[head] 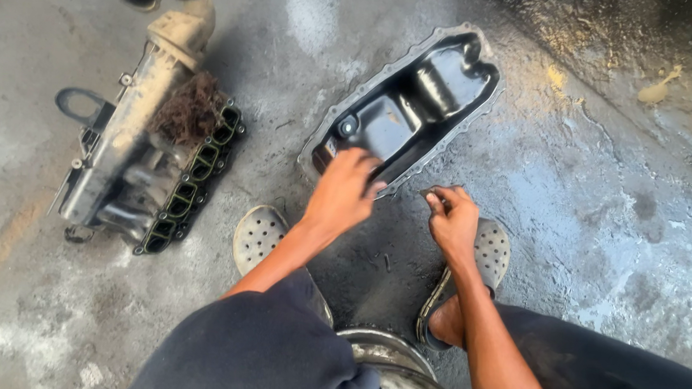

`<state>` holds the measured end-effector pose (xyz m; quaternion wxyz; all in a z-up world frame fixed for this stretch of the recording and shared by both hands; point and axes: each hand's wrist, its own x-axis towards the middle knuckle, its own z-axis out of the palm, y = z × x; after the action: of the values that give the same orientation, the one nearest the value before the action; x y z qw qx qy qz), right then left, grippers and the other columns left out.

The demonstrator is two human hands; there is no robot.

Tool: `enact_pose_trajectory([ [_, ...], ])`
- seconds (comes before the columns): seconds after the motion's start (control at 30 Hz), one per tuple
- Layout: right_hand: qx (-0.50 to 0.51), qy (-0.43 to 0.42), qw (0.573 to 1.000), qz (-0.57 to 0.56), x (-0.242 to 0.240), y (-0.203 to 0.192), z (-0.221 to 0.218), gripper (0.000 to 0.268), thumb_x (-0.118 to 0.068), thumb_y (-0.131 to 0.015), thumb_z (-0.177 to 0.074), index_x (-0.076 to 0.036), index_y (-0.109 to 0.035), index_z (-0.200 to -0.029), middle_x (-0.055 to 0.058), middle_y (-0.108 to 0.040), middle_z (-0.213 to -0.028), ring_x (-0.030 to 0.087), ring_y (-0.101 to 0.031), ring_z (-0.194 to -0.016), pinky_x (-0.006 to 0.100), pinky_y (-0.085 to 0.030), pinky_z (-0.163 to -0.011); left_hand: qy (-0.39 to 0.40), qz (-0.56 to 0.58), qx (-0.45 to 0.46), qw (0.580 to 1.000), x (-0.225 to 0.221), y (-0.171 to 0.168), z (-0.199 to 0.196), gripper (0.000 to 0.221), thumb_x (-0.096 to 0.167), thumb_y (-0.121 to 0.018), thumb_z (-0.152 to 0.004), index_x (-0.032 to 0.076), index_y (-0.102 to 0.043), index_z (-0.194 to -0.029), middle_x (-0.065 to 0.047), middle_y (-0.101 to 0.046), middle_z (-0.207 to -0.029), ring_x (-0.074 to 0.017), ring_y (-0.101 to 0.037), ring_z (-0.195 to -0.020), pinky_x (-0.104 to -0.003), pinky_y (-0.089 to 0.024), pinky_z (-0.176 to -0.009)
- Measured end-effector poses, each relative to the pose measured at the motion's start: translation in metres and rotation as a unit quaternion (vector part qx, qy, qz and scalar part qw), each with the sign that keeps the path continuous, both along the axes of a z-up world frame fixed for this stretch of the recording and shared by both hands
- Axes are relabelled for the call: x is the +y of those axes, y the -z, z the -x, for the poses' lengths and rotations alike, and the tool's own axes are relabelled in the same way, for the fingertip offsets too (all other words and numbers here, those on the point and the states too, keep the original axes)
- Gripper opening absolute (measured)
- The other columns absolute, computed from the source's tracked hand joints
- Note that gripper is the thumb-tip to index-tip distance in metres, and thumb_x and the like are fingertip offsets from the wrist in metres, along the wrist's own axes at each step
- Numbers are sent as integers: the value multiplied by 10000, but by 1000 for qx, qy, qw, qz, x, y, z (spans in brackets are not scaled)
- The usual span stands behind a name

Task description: The person removes old sealant from the rim of an engine oil pan using a small scraping tool and by hand.

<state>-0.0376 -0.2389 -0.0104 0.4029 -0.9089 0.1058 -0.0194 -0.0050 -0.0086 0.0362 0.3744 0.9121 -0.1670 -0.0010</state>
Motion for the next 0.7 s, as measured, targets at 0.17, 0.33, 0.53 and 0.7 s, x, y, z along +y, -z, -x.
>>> enact_pose_trajectory([
  [0.17, -22, -25, 997, 75, 5, -10, -10, 207, -152, -743, -932, -95, -791, -1126, 78, -638, -850, 211, -565, -702, 368, -463, -640, 114, -116, 56, 985, -25, 4, -17, 549, 286, -787, -839, -36, -636, -1258, -163, -615, -1201, -309, -584, -1151, -454, -458, -1031],
  [0.33, -169, -109, 959, 201, 7, -17, -33, 92, -134, -770, -918, -104, -786, -1004, 56, -651, -869, 232, -599, -787, 377, -484, -711, 44, -148, -69, 986, 9, -5, 6, 562, 333, -831, -772, -34, -666, -1164, -224, -592, -1251, -363, -557, -1196, -536, -425, -999],
  [0.53, -232, -137, 926, 265, 10, -16, -33, 163, -36, -745, -865, -53, -782, -1023, 58, -670, -920, 233, -600, -821, 371, -488, -730, -302, -24, -68, 951, 50, 11, 31, 721, 349, -817, -836, -151, -563, -1288, -373, -502, -1360, -433, -520, -1241, -525, -508, -966],
  [0.7, -241, -112, 937, 228, 16, -13, -29, 168, -1, -736, -877, -41, -786, -1032, 60, -678, -931, 218, -587, -798, 360, -479, -713, -340, 228, 240, 880, 48, 50, 24, 383, 270, -655, -970, -58, -622, -1165, -165, -736, -911, -259, -757, -792, -406, -634, -711],
])
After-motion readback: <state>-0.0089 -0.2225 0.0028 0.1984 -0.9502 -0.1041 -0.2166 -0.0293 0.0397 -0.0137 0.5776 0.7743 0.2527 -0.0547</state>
